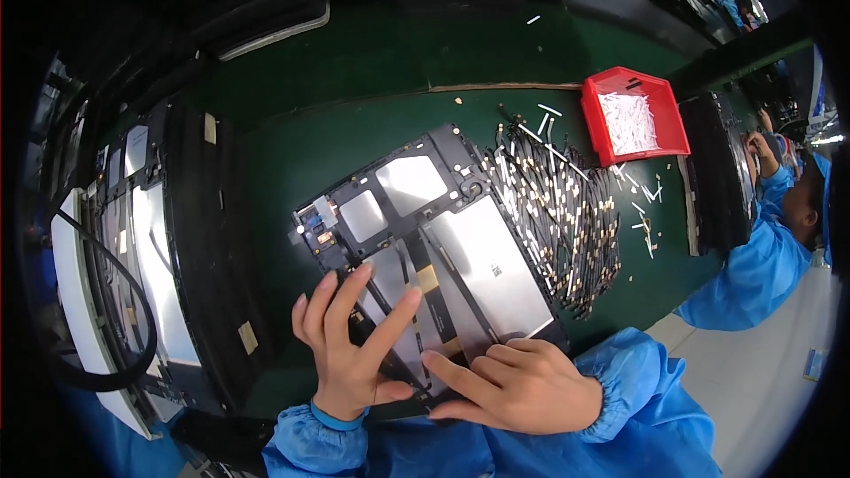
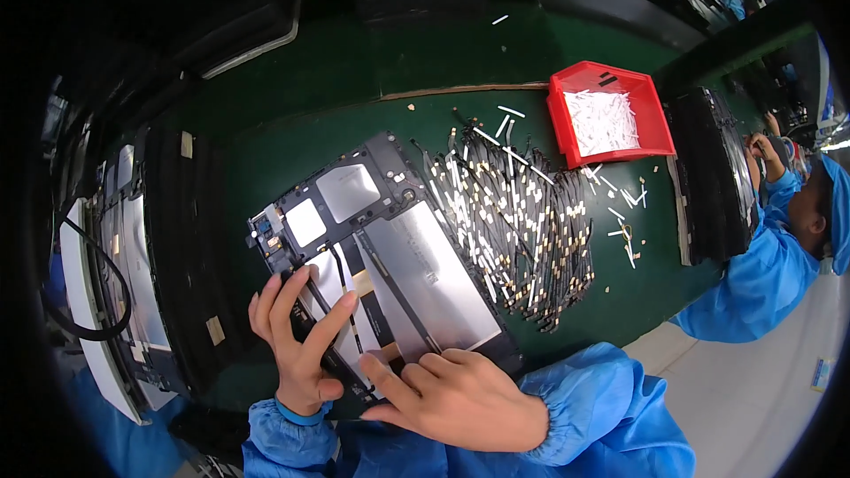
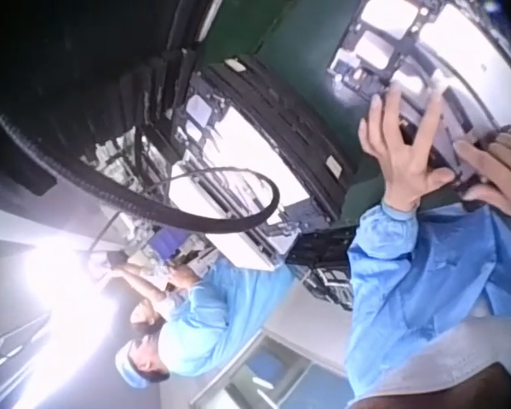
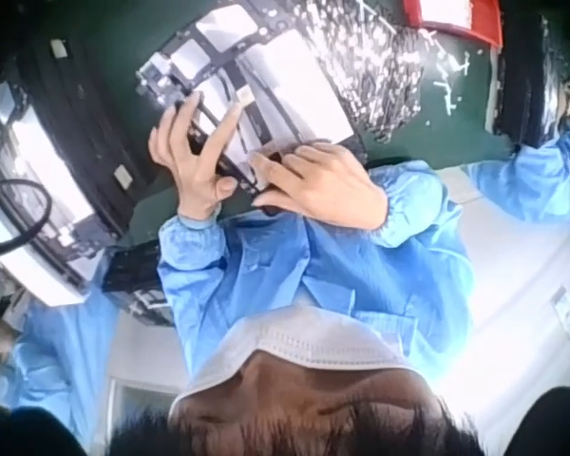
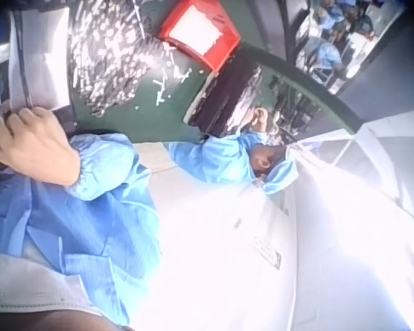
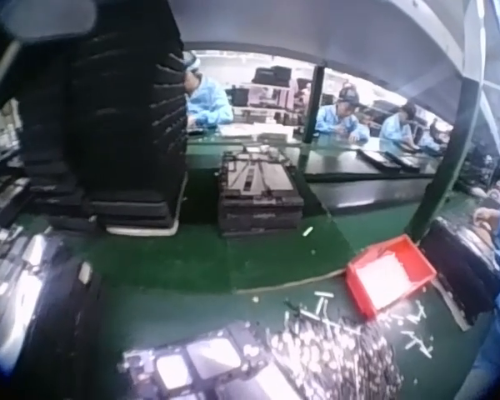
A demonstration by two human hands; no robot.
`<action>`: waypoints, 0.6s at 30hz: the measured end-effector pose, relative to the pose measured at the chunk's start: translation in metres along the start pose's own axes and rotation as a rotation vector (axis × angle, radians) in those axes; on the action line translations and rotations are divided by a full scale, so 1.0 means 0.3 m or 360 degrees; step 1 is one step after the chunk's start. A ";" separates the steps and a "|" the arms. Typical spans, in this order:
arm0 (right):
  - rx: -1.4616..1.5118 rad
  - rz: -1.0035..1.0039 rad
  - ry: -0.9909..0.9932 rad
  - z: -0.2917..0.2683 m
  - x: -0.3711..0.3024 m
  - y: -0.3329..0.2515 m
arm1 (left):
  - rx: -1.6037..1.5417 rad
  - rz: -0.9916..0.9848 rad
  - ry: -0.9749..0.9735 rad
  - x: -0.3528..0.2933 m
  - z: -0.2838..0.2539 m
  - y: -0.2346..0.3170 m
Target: The person attaches ribbon cables and adhesive strips to electronic device chassis by hand, places completed devices onto an upper conveyor belt, and retrieves new chassis from a stack.
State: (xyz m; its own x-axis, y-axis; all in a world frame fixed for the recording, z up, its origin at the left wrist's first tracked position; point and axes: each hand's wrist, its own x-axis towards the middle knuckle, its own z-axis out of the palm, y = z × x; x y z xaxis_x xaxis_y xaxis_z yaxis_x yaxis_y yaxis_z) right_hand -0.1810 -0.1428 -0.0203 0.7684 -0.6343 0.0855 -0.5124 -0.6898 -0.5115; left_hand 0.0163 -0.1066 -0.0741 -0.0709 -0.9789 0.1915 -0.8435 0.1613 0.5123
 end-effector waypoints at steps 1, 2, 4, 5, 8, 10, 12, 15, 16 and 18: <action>0.0017 -0.0026 0.0001 -0.002 -0.001 -0.009 | 0.0024 -0.0018 0.0007 -0.002 -0.004 0.005; -0.0054 -0.0015 -0.0117 -0.008 -0.005 -0.026 | 0.0005 -0.0030 -0.0001 0.002 -0.009 0.012; -0.0058 0.0082 -0.0599 -0.042 -0.006 -0.070 | 0.0013 -0.0079 0.0001 0.013 -0.017 0.025; -0.0043 0.0028 -0.0586 -0.040 -0.010 -0.074 | 0.0000 -0.0056 -0.0014 0.023 -0.022 0.031; -0.0398 -0.0176 -0.0232 -0.015 -0.012 -0.076 | -0.0039 0.0014 0.0029 0.030 -0.013 0.023; -0.0378 -0.0200 -0.0149 0.007 -0.024 -0.084 | -0.0084 -0.0058 0.0079 0.021 -0.025 0.044; -0.0331 -0.0257 -0.0107 0.034 -0.036 -0.062 | -0.0088 -0.0077 0.0065 0.017 -0.036 0.047; -0.0273 -0.0234 -0.0197 0.013 -0.041 -0.047 | -0.0110 -0.0028 0.0024 0.013 -0.039 0.050; -0.0032 -0.0154 -0.0243 -0.002 -0.039 -0.045 | -0.0126 -0.0037 0.0047 0.003 -0.039 0.043; 0.0060 -0.0105 -0.0041 -0.028 -0.059 -0.001 | -0.0157 -0.0043 0.0103 -0.031 -0.021 0.039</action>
State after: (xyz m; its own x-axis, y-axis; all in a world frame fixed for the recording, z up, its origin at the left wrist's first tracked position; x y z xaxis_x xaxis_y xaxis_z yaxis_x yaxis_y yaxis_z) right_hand -0.1976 -0.1345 -0.0145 0.8099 -0.5783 0.0982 -0.4461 -0.7159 -0.5371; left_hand 0.0105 -0.0948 -0.0647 -0.0114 -0.9735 0.2286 -0.7879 0.1495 0.5974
